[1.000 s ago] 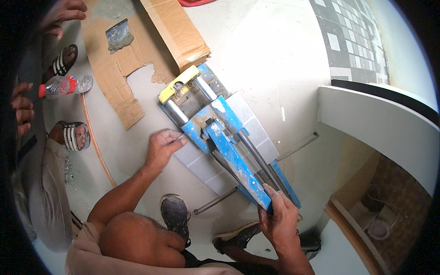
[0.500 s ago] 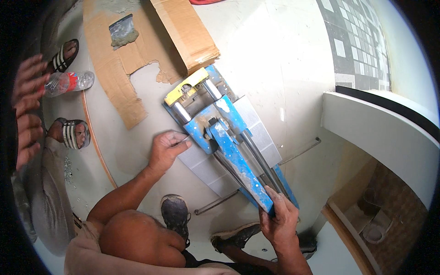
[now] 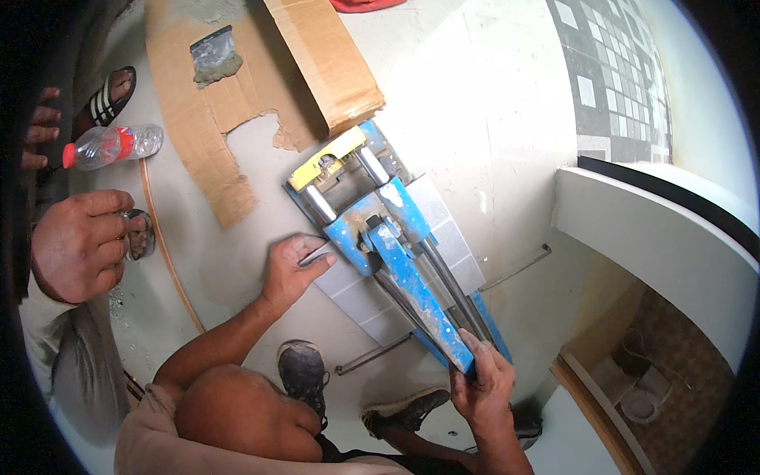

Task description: The person uses a manual tile cutter to score and break a sheet of mosaic tiles, then sets the cut tile aside and picks up another tile to continue.

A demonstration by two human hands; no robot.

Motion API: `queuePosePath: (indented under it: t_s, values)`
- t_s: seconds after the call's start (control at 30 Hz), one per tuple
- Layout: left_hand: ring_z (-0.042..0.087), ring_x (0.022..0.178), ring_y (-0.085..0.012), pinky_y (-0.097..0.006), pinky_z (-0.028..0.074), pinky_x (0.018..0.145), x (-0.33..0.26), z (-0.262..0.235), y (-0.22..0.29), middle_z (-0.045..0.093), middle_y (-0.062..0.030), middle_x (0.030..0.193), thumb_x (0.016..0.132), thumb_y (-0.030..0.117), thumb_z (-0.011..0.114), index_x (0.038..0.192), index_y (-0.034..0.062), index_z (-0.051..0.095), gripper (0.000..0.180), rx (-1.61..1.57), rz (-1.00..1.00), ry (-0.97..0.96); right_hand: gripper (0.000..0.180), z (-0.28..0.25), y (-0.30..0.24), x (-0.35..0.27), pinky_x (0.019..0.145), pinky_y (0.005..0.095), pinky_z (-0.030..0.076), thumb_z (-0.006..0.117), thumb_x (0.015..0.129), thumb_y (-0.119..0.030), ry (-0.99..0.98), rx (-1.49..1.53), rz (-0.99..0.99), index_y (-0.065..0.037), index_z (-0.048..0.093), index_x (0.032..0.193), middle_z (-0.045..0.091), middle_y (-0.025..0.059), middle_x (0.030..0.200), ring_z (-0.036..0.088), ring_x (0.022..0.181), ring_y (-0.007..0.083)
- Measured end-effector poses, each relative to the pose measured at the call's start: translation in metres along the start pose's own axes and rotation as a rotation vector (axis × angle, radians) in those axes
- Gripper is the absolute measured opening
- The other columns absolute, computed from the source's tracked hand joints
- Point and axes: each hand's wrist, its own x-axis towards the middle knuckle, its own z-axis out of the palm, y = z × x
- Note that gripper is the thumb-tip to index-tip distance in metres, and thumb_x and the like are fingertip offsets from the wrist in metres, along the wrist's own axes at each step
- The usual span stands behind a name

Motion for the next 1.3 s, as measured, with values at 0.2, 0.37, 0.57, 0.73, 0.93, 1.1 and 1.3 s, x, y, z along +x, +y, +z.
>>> queuePosePath:
  t_s: [0.2,0.37,0.57,0.73,0.93,1.1,1.3]
  values:
    - [0.066,0.091,-0.0101,-0.027,0.053,0.084,0.001,-0.001,0.007,0.072,-0.0054,0.096,0.087,0.003,0.080,0.102,-0.0033,0.068,0.020,-0.051,-0.112,-0.039,0.044,0.001,0.001,0.002,0.065,0.0370,0.053,0.068,0.075,0.006,-0.002,-0.058,-0.055,0.004,0.065,0.119,0.069,0.0208,0.091,0.066,0.069,0.0347]
    - [0.064,0.082,-0.0084,-0.027,0.054,0.077,0.001,-0.002,-0.005,0.072,-0.0050,0.089,0.085,0.009,0.083,0.099,-0.0034,0.071,0.022,-0.089,-0.103,-0.025,0.044,0.002,-0.001,0.005,0.063,0.0388,0.053,0.069,0.074,0.006,-0.021,-0.112,-0.035,0.006,0.065,0.118,0.068,0.0213,0.088,0.064,0.066,0.0351]
    - [0.064,0.082,-0.0083,-0.027,0.054,0.078,0.002,-0.001,-0.004,0.072,-0.0050,0.089,0.085,0.008,0.083,0.099,-0.0038,0.070,0.023,-0.137,-0.125,-0.038,0.046,0.001,-0.004,0.008,0.062,0.0385,0.052,0.069,0.072,0.008,-0.036,-0.135,-0.030,0.008,0.064,0.117,0.068,0.0213,0.088,0.064,0.065,0.0343]
    - [0.064,0.083,-0.0076,-0.027,0.054,0.077,0.004,-0.001,0.004,0.072,-0.0041,0.089,0.085,0.006,0.083,0.098,-0.0032,0.070,0.021,-0.095,-0.151,-0.060,0.050,0.002,-0.003,0.007,0.063,0.0377,0.052,0.065,0.067,0.011,-0.012,-0.169,-0.075,0.009,0.064,0.118,0.067,0.0214,0.088,0.064,0.066,0.0337]
    - [0.061,0.082,-0.0061,-0.025,0.053,0.075,0.003,-0.003,0.005,0.070,-0.0018,0.087,0.085,0.006,0.082,0.097,-0.0022,0.069,0.020,-0.143,-0.153,-0.054,0.055,0.003,-0.005,0.008,0.063,0.0371,0.052,0.062,0.064,0.012,-0.012,-0.150,-0.048,0.009,0.064,0.118,0.067,0.0213,0.087,0.063,0.066,0.0335]
    - [0.054,0.076,-0.0046,-0.023,0.048,0.069,0.006,-0.006,0.011,0.064,0.0026,0.082,0.085,0.008,0.083,0.092,-0.0001,0.068,0.018,0.049,-0.087,-0.087,0.056,0.004,-0.003,0.004,0.064,0.0373,0.053,0.061,0.063,0.013,-0.028,-0.133,0.007,0.009,0.064,0.119,0.067,0.0220,0.089,0.063,0.066,0.0336]
    - [0.056,0.076,-0.0064,-0.023,0.048,0.069,0.007,-0.007,0.003,0.067,0.0017,0.084,0.085,0.008,0.083,0.093,-0.0018,0.069,0.019,0.038,-0.163,-0.068,0.065,0.008,0.005,0.012,0.067,0.0405,0.055,0.061,0.065,0.013,0.031,-0.116,-0.192,0.006,0.057,0.130,0.070,0.0263,0.108,0.067,0.074,0.0379]
